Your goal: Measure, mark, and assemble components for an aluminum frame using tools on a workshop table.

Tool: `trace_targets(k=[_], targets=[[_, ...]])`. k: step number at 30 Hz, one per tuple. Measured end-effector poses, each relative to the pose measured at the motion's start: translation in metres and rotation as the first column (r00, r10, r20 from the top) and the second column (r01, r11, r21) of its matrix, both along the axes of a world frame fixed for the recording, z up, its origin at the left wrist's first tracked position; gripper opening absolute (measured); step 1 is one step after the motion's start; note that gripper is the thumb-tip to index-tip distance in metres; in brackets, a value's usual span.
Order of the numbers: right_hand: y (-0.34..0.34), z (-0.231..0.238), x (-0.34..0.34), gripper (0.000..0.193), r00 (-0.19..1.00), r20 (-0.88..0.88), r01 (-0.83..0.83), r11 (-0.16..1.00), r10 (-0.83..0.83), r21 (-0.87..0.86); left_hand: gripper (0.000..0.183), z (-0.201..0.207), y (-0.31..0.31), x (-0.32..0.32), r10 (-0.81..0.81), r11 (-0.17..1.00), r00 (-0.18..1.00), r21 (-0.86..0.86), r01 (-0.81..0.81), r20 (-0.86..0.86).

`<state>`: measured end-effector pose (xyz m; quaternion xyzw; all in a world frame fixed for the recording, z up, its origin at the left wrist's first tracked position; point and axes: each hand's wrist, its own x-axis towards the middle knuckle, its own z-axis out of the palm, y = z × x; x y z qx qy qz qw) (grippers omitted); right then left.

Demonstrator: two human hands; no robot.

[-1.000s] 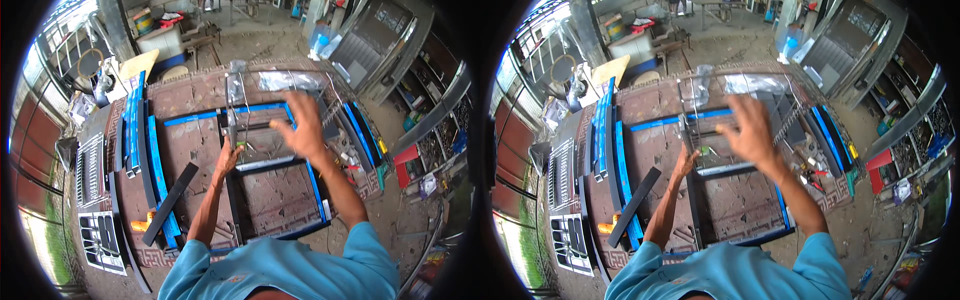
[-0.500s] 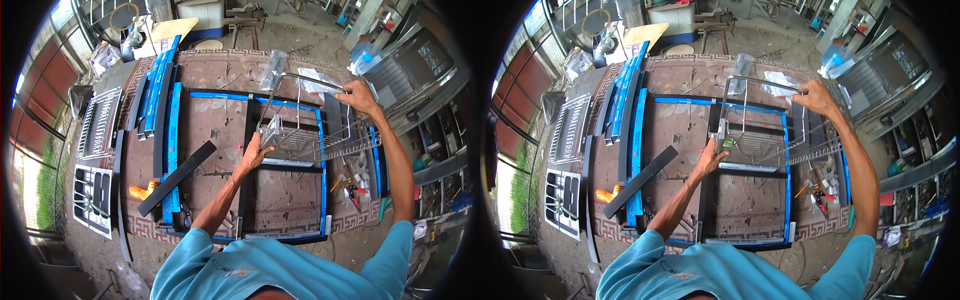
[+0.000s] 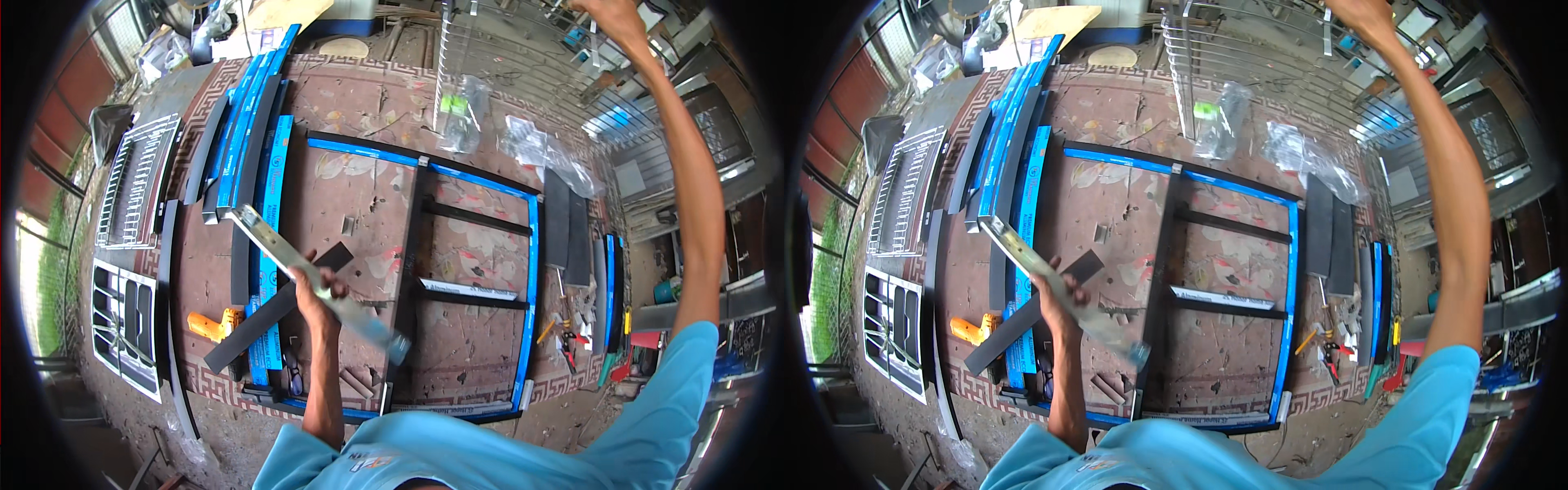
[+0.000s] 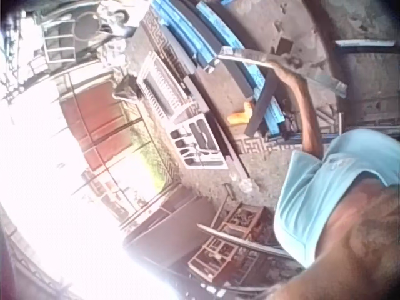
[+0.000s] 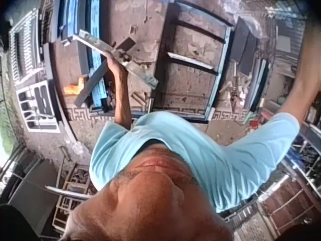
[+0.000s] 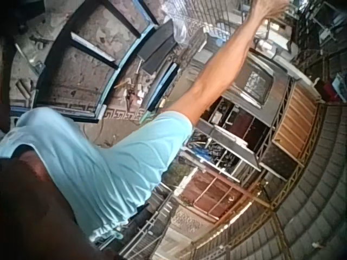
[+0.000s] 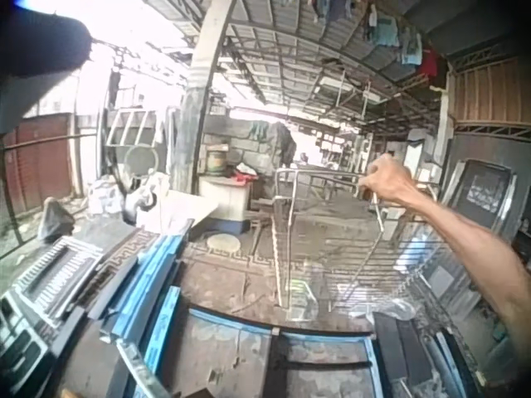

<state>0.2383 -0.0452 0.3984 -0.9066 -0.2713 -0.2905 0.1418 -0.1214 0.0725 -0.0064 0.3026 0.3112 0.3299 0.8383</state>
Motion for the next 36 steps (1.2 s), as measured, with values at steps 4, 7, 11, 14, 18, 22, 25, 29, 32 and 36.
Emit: trace_targets(k=[4,7,11,14,18,22,25,29,32,36], targets=[[0.062,-0.108,0.063,0.033,0.951,0.296,-0.109,0.993,0.091,0.045,0.089,-0.015,0.007,-0.066,-0.197,0.979,0.972,-0.084,0.187,-0.130],[0.097,-0.236,0.099,0.038,0.878,0.455,-0.149,0.988,0.150,-0.039,0.090,-0.027,0.004,-0.099,-0.250,0.966,0.942,-0.124,0.227,-0.226],[0.126,-0.373,0.102,0.033,0.783,0.466,-0.485,0.873,0.412,0.042,0.090,-0.026,0.009,-0.100,-0.278,0.960,0.907,-0.116,0.254,-0.315],[0.132,-0.437,0.072,0.032,0.805,0.382,-0.466,0.882,0.454,-0.065,0.097,-0.005,0.021,-0.068,-0.272,0.958,0.916,-0.171,0.229,-0.294],[0.139,-0.462,0.102,0.034,0.936,-0.099,-0.337,0.941,0.338,0.031,0.084,0.025,0.060,0.024,-0.304,0.875,0.806,0.186,0.447,-0.508],[0.122,-0.464,0.125,0.040,0.911,-0.333,-0.327,0.918,0.243,-0.225,0.050,0.063,0.115,0.171,-0.239,0.609,0.722,0.478,0.633,-0.650],[0.100,-0.452,0.086,0.050,0.794,-0.391,-0.507,0.862,0.466,-0.001,0.071,0.080,0.151,0.290,0.152,0.021,0.587,0.596,0.803,-0.795],[0.018,-0.409,-0.041,0.063,0.722,-0.371,-0.521,0.812,0.584,0.262,0.064,0.006,0.197,0.401,0.274,-0.411,0.629,0.502,0.761,-0.728],[-0.117,-0.416,-0.135,0.050,0.828,-0.466,-0.226,0.946,0.313,0.233,0.056,-0.029,0.171,0.458,0.313,-0.423,0.494,0.347,0.837,-0.811],[-0.281,-0.432,-0.270,0.048,0.754,-0.573,0.331,0.939,-0.322,-0.091,0.066,-0.108,0.178,0.479,0.470,-0.410,0.541,0.371,0.833,-0.698]])
